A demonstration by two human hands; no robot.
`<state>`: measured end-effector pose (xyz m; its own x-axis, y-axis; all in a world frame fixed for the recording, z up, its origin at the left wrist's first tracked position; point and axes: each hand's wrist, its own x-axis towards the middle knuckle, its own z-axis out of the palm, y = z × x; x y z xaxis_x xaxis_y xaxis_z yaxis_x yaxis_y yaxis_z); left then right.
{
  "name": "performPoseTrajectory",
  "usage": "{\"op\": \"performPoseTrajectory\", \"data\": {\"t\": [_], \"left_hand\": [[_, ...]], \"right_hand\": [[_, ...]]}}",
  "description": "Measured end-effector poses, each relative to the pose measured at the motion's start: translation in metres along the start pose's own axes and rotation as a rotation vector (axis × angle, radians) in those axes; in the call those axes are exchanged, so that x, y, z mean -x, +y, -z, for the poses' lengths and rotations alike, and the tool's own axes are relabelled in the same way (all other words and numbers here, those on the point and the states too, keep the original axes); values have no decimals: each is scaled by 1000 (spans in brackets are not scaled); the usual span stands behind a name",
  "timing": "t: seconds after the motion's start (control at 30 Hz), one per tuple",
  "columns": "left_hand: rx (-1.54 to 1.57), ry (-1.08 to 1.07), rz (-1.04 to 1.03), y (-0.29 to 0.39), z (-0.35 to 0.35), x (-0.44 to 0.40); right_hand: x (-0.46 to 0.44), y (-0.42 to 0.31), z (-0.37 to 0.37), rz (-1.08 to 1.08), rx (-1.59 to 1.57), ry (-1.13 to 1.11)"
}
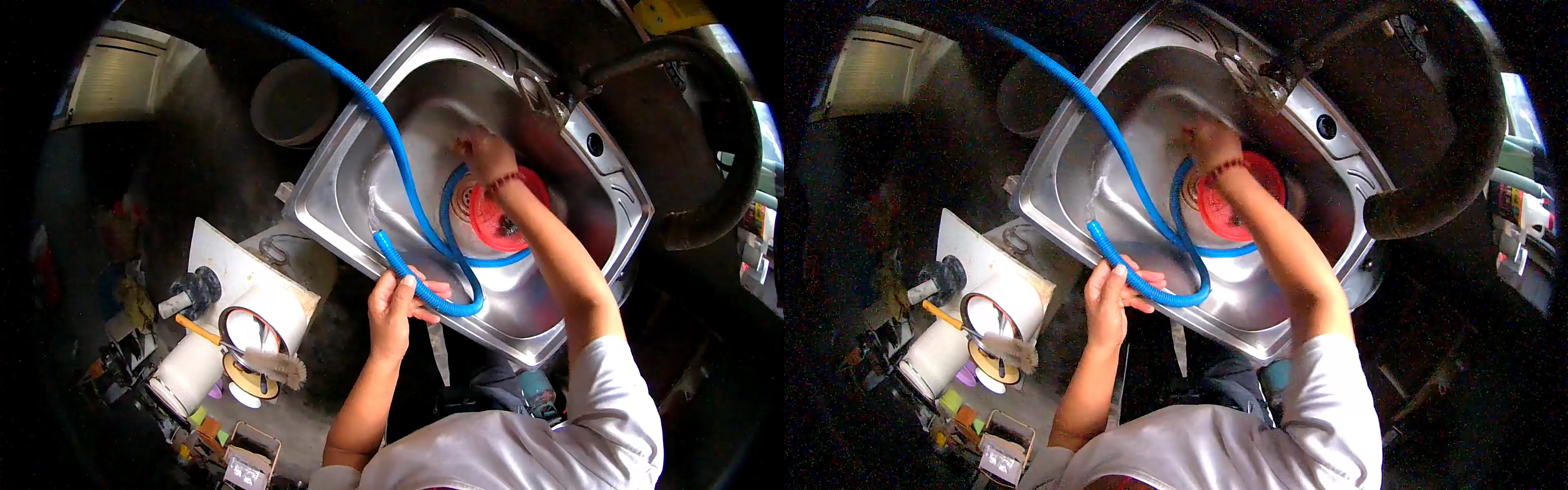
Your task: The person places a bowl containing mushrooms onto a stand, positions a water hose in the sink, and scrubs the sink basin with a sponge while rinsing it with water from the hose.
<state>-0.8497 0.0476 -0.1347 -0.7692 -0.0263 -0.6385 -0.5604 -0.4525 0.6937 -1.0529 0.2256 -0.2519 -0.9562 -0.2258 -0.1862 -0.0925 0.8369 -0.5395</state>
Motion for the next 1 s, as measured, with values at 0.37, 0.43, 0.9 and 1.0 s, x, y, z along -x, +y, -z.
{"op": "performPoseTrajectory", "data": {"t": [0.37,0.43,0.9,1.0], "left_hand": [[-31,-14,17,3,1,1],[-52,-44,30,5,2,0],[-84,-65,57,8,1,-1],[-69,-75,56,7,3,-2]], "right_hand": [[18,-32,-70,469,99,-462],[-31,4,-95,209,50,-284],[-70,11,-74,396,476,-86],[-84,47,-49,506,668,-243]]}}
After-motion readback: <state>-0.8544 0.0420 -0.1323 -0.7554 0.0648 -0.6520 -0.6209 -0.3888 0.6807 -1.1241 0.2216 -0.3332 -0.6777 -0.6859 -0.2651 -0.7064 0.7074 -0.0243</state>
